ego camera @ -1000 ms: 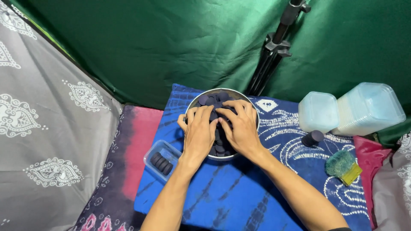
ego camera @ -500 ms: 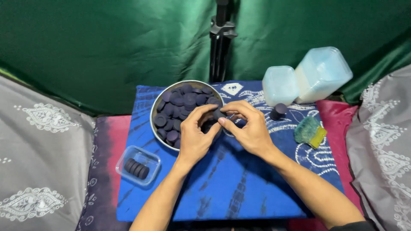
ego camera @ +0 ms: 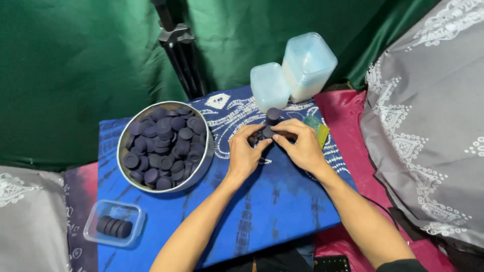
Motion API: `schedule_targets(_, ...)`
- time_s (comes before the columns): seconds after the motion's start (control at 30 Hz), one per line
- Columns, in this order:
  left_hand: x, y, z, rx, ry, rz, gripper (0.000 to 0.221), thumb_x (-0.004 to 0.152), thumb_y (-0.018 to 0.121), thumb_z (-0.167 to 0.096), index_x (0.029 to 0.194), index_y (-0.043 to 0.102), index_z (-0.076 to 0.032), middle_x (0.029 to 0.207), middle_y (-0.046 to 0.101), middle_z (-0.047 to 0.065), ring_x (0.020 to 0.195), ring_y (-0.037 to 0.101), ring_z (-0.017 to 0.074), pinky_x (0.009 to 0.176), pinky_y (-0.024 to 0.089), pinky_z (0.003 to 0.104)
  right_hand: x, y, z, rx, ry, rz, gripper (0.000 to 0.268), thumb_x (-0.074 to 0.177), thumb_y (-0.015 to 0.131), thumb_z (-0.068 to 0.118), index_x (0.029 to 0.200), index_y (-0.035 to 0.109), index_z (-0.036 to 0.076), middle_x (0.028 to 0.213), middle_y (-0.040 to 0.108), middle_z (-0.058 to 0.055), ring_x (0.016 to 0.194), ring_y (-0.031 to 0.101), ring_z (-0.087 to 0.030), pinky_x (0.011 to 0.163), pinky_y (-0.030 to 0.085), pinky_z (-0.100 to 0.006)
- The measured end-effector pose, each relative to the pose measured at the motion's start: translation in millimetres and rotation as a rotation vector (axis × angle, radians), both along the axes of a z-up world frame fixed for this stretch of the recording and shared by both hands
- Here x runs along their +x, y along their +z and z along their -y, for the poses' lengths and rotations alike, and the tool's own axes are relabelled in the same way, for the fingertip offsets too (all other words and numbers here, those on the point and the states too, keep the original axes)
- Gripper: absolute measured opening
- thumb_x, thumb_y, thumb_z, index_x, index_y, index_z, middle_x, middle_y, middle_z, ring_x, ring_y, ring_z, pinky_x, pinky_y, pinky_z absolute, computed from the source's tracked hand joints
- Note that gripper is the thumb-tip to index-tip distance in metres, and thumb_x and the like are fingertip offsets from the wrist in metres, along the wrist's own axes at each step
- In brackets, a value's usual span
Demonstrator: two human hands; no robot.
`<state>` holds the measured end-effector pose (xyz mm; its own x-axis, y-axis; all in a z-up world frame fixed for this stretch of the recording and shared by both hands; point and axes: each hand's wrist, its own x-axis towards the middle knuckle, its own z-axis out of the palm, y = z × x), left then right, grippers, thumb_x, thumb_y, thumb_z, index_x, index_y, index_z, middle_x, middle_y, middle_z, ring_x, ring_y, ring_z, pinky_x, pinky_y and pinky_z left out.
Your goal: Cleaning and arranging small black recyclable discs from a bowl into a container.
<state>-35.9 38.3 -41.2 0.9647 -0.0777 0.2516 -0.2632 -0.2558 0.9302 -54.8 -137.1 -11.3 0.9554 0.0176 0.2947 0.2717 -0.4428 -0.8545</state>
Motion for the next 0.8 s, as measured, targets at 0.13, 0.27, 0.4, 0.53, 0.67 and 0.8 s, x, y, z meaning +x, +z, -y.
schedule_targets(0.13, -1.7, 2.4, 10.2, 0.072, -0.022, -0.008, 0.041, 0.075, 0.087, -0.007, 0.114, 0.075, -0.006, 0.105, 0.074, 0.012, 0.095, 0.073, 0.0302, 0.082, 0.06, 0.036, 4.3, -20.0, 2.6, -0.009, -0.049, -0.018, 0.027, 0.085, 0.076, -0.005, 0.111, 0.078, 0.003, 0.105, 0.072, -0.017, 0.088, 0.076, -0.029, 0.076, 0.065, -0.035)
schedule_targets(0.27, -5.4, 6.8, 15.5, 0.095, 0.044, -0.032, 0.048, 0.074, 0.086, -0.004, 0.119, 0.07, -0.003, 0.099, 0.074, 0.016, 0.087, 0.07, 0.0269, 0.077, 0.057, 0.035, 5.5, -30.6, -1.5, -0.066, -0.093, -0.044, 0.027, 0.085, 0.072, -0.007, 0.11, 0.076, 0.001, 0.103, 0.073, -0.017, 0.083, 0.077, -0.028, 0.069, 0.065, -0.031)
schedule_targets(0.4, -7.2, 7.8, 18.6, 0.111, 0.081, -0.088, 0.052, 0.074, 0.086, -0.003, 0.122, 0.067, -0.006, 0.102, 0.075, 0.014, 0.089, 0.071, 0.0247, 0.078, 0.058, 0.034, 5.5, -35.7, -4.1, -0.131, -0.147, -0.059, 0.027, 0.084, 0.074, -0.004, 0.11, 0.076, 0.002, 0.104, 0.074, -0.016, 0.081, 0.076, -0.025, 0.066, 0.063, -0.027)
schedule_targets(0.53, -7.0, 6.5, 19.1, 0.113, 0.085, -0.102, 0.055, 0.074, 0.086, -0.004, 0.124, 0.065, -0.007, 0.104, 0.075, 0.014, 0.09, 0.07, 0.0246, 0.079, 0.057, 0.033, 2.1, -29.9, -5.9, -0.196, -0.17, -0.059, 0.027, 0.083, 0.075, -0.003, 0.109, 0.075, 0.003, 0.102, 0.075, -0.016, 0.08, 0.076, -0.027, 0.063, 0.063, -0.029)
schedule_targets(0.67, -7.0, 5.9, 16.8, 0.109, 0.084, -0.109, 0.056, 0.074, 0.086, -0.005, 0.125, 0.063, -0.008, 0.106, 0.075, 0.014, 0.09, 0.07, 0.0238, 0.079, 0.057, 0.033, 0.4, -26.0, -6.8, -0.228, -0.197, -0.073, 0.025, 0.084, 0.076, 0.001, 0.108, 0.076, 0.005, 0.099, 0.075, -0.014, 0.078, 0.075, -0.025, 0.061, 0.062, -0.029)
schedule_targets(0.8, -8.0, 6.6, 16.4, 0.094, 0.076, -0.119, 0.061, 0.073, 0.087, -0.007, 0.128, 0.06, -0.01, 0.108, 0.074, 0.013, 0.092, 0.071, 0.0241, 0.08, 0.057, 0.032, -1.7, -28.0, -4.3, -0.192, -0.222, -0.008, 0.024, 0.081, 0.079, -0.001, 0.105, 0.075, 0.003, 0.09, 0.072, -0.014, 0.069, 0.071, -0.022, 0.054, 0.058, -0.026)
